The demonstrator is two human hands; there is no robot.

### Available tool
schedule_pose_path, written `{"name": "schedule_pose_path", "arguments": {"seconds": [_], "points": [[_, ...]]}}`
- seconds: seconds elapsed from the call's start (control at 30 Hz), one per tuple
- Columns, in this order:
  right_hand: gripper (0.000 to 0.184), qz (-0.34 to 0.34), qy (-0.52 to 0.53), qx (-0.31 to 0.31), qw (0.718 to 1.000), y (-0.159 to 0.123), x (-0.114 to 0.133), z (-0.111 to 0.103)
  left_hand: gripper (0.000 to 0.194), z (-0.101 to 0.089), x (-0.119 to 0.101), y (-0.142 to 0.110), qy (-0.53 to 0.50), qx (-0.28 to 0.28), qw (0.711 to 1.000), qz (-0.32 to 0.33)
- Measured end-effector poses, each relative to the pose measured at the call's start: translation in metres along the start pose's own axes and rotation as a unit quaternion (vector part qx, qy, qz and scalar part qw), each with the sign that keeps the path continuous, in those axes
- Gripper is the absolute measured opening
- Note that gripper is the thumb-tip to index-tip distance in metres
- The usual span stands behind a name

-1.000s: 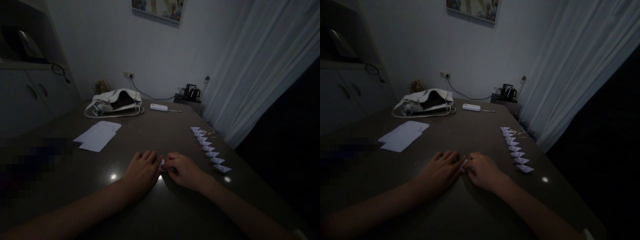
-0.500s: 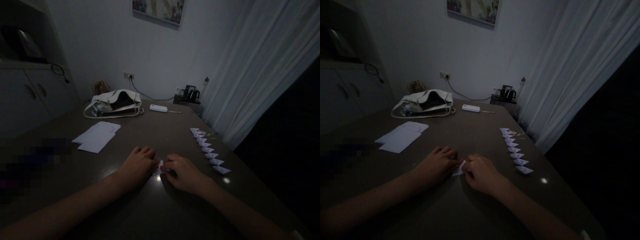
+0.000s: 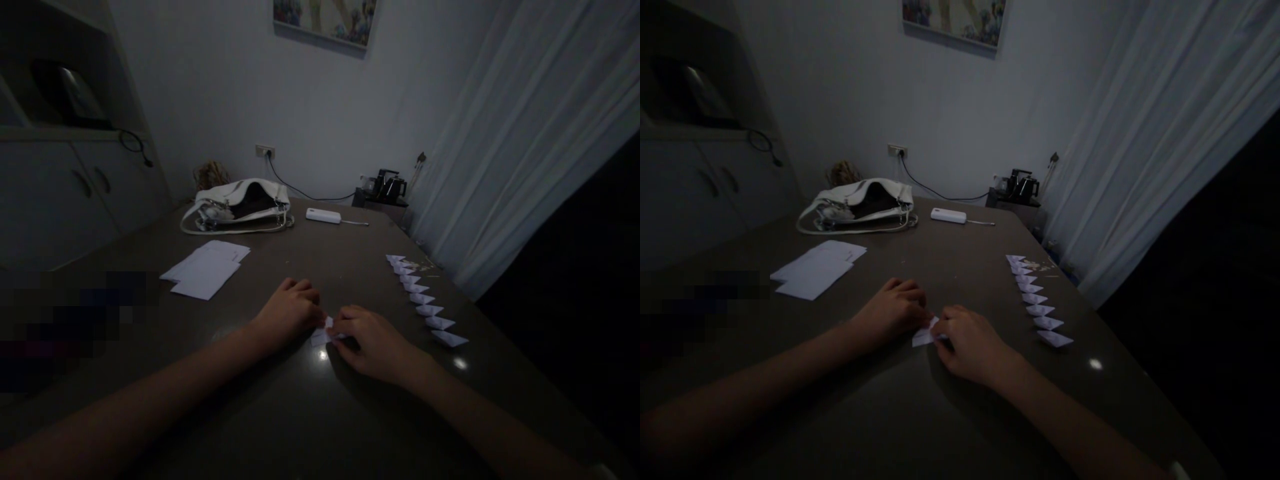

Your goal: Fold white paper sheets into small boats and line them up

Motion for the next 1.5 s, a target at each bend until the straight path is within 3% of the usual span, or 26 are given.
{"name": "schedule_pose_path", "arguments": {"seconds": [0.27,0.5,0.8,1.07,1.37,1.5], "points": [[0.017,-0.001,0.013,0.004,1.000,0.000,-0.002,0.000,0.014,-0.003,0.002,-0.002,0.034,0.034,0.998,0.044],[0.018,0.008,0.020,0.006,1.000,0.001,-0.002,0.000,0.036,-0.001,0.010,-0.010,-0.013,0.075,0.996,0.040],[0.019,-0.029,0.062,0.006,0.998,0.007,-0.013,0.000,0.058,-0.005,-0.001,-0.024,-0.087,0.027,0.995,0.045],[0.019,-0.041,0.047,0.023,0.998,0.003,-0.012,-0.002,0.019,-0.005,-0.025,-0.016,-0.163,0.009,0.986,0.025],[0.019,-0.051,0.058,0.044,0.996,-0.003,-0.017,-0.003,0.016,0.012,-0.028,-0.022,-0.228,-0.034,0.972,-0.037],[0.015,-0.034,0.060,0.049,0.996,-0.006,-0.019,-0.002,0.017,0.018,-0.034,-0.023,-0.209,-0.054,0.976,-0.008]]}}
Point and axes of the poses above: each hand's wrist, its own y-axis towards the middle knuckle, its own z-axis out of the palm, x = y × z, the point moved 5 cm from there along y, towards the middle knuckle, and after that the axes turned 13 degrees about z, right-handed, at the moved point
